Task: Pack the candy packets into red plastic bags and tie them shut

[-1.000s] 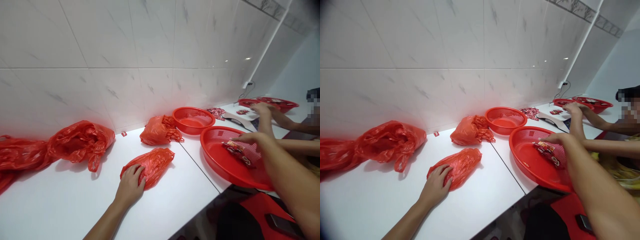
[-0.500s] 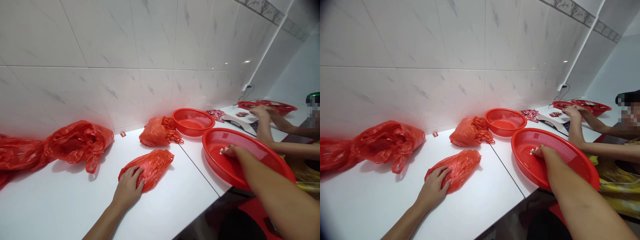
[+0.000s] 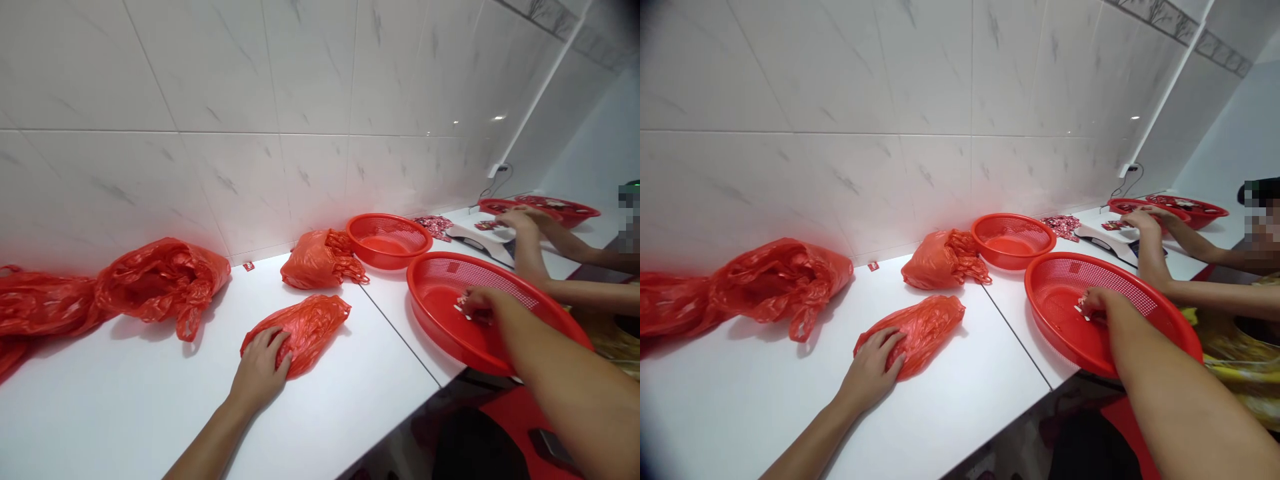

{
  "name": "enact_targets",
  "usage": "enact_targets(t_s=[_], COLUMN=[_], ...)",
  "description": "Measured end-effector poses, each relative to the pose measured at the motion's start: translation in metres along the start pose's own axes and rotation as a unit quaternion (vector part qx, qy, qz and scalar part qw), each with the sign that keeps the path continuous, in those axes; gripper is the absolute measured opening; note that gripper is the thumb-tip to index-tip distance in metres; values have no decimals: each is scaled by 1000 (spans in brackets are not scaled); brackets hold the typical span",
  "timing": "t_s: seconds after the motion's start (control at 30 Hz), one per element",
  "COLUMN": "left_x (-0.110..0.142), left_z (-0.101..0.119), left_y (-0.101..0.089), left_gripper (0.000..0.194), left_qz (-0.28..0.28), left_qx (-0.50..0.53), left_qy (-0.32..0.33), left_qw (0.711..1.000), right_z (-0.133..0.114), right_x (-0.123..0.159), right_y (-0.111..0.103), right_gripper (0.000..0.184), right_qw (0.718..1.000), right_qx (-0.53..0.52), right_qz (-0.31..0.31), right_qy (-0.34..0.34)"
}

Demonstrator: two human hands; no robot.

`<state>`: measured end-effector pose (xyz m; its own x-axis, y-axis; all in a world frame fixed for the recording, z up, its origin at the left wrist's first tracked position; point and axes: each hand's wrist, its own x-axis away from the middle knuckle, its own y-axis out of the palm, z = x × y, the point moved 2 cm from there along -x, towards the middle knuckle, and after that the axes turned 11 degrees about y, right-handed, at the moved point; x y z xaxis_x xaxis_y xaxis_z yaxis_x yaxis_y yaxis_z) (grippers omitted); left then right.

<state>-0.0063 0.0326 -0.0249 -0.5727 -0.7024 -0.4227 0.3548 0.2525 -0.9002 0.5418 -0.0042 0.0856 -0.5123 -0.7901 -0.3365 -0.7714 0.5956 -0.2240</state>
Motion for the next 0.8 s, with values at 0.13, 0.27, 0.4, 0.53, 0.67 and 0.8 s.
enact_targets(t_s=[0.13, 0.27, 0.4, 0.53, 0.67, 0.8], left_x=[0, -1, -1, 1, 5, 8], left_z=[-2, -4, -2, 3, 8, 10], left_y=[0, 1, -1, -7, -19, -32], left_gripper=[37, 36, 35, 35, 17, 20], left_qz=[3, 7, 19, 16, 22, 59], left_qx=[3, 1, -3, -14, -29, -31], left_qy=[1, 2, -3, -8, -7, -19], left_qw=[1000, 1000, 1000, 1000, 999, 998], right_z=[7, -36, -110, -159, -138, -84], right_x=[-17, -49, -57, -17, 60, 128], right_y=[-1, -5, 4, 69, 193, 313], right_gripper=[32, 31, 15, 38, 47, 52], right_qw=[991, 973, 966, 956, 868, 773], right_qx=[41, 55, 35, -56, -191, -345], right_qz=[-97, -173, -201, -280, -453, -513], right_qy=[88, 145, 158, 62, 67, 139])
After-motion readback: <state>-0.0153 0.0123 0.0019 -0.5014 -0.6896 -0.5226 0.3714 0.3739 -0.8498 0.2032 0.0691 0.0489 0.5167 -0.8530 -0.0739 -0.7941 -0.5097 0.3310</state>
